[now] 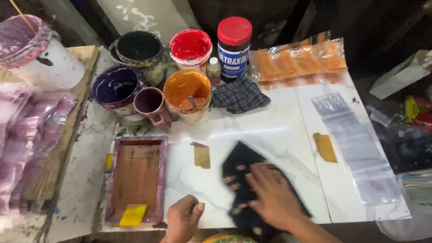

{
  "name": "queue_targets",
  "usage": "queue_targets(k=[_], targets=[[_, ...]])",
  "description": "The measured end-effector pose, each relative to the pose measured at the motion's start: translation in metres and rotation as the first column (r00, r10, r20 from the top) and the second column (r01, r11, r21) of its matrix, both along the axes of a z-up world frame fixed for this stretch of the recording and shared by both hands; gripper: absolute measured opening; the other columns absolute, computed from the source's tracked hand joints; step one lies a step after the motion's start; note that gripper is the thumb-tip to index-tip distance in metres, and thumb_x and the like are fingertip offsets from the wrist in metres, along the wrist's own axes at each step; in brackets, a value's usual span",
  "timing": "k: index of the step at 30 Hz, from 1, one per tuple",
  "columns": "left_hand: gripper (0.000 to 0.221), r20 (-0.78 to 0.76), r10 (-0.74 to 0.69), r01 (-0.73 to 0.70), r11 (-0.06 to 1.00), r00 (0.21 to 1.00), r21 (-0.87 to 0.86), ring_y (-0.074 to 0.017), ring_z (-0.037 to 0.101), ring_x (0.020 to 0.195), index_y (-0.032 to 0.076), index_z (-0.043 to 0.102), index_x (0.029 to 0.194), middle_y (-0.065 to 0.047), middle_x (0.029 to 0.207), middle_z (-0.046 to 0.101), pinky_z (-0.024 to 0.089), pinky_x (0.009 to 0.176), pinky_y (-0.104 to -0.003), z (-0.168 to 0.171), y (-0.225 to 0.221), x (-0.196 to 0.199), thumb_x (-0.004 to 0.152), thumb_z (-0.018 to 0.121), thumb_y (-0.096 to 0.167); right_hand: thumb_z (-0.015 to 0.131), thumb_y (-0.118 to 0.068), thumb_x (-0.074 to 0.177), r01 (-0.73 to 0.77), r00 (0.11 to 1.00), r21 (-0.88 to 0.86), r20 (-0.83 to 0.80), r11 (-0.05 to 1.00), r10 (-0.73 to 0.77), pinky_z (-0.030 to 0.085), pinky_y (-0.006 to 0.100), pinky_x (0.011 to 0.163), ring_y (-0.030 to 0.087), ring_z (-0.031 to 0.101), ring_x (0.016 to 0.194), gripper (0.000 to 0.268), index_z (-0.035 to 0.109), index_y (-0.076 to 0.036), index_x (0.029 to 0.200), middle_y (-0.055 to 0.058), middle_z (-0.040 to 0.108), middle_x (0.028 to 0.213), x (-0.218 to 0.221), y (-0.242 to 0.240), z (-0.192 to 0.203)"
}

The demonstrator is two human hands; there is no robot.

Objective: Manual screen printing on small material strips followed by cleaning the workspace and organizing materials.

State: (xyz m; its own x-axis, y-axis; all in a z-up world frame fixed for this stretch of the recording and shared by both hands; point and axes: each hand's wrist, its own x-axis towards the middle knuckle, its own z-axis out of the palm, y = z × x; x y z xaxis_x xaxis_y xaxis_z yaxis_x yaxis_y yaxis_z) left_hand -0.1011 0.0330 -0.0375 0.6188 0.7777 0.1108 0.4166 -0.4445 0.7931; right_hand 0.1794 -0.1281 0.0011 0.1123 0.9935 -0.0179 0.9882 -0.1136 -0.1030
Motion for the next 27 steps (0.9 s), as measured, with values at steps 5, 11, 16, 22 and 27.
queue_targets(k=[5,11,16,22,27], targets=[[0.039,-0.084,0.017,-0.004,0.987,0.996,0.159,-0.0143,0.039,0.049,0.018,0.052,0.067,0.005,0.056,0.046,0.032,0.045,-0.034,-0.008,-0.005,0.025,0.090,0.071,0.043,0.050,-0.058,0.091,0.341,0.933,0.041,0.109,0.939,-0.344,0.022,0.056,0.121,0.035,0.017,0.159,0.079,0.039,-0.011,0.154,0.015,0.026,0.169,0.113,-0.004,-0.007],[0.035,-0.279,0.024,0.097,0.906,0.960,0.412,-0.0270,0.052,0.073,0.013,0.054,0.089,-0.005,0.085,0.054,0.046,0.046,-0.040,0.000,-0.002,0.066,0.091,0.072,0.043,0.026,-0.061,0.100,0.582,0.809,-0.109,-0.026,0.806,-0.587,0.006,0.053,0.126,0.032,0.002,0.160,0.081,0.021,-0.009,0.162,0.015,0.008,0.173,0.157,0.107,0.027],[0.049,-0.409,-0.010,0.227,0.844,0.912,0.486,-0.0422,0.054,0.113,0.009,0.061,0.124,-0.022,0.128,0.058,0.051,0.087,-0.051,0.010,-0.001,0.090,0.093,0.065,0.047,0.027,-0.056,0.100,0.583,0.797,-0.210,-0.040,0.785,-0.602,0.008,0.054,0.125,0.029,0.001,0.161,0.077,0.016,-0.015,0.164,0.009,0.002,0.175,0.143,0.133,0.029],[0.069,-0.420,-0.075,0.252,0.888,0.904,0.384,-0.0493,0.023,0.151,0.007,0.046,0.145,-0.026,0.164,0.026,0.033,0.111,-0.061,0.025,0.001,0.104,0.094,0.064,0.050,0.030,-0.057,0.103,0.458,0.888,-0.116,-0.001,0.882,-0.461,0.010,0.054,0.126,0.034,0.004,0.159,0.079,0.019,-0.005,0.161,0.017,0.009,0.172,0.069,0.078,0.027],[0.109,-0.354,-0.349,0.452,0.849,0.868,0.272,-0.0503,0.007,0.154,0.008,0.031,0.161,-0.023,0.170,0.011,0.017,0.114,-0.069,0.052,-0.007,0.107,0.086,0.020,0.086,0.054,-0.041,0.095,0.158,0.987,0.211,-0.032,0.965,-0.154,0.030,0.051,0.115,0.032,0.030,0.154,0.059,0.053,-0.010,0.145,0.012,0.040,0.163,0.012,0.014,-0.006]])
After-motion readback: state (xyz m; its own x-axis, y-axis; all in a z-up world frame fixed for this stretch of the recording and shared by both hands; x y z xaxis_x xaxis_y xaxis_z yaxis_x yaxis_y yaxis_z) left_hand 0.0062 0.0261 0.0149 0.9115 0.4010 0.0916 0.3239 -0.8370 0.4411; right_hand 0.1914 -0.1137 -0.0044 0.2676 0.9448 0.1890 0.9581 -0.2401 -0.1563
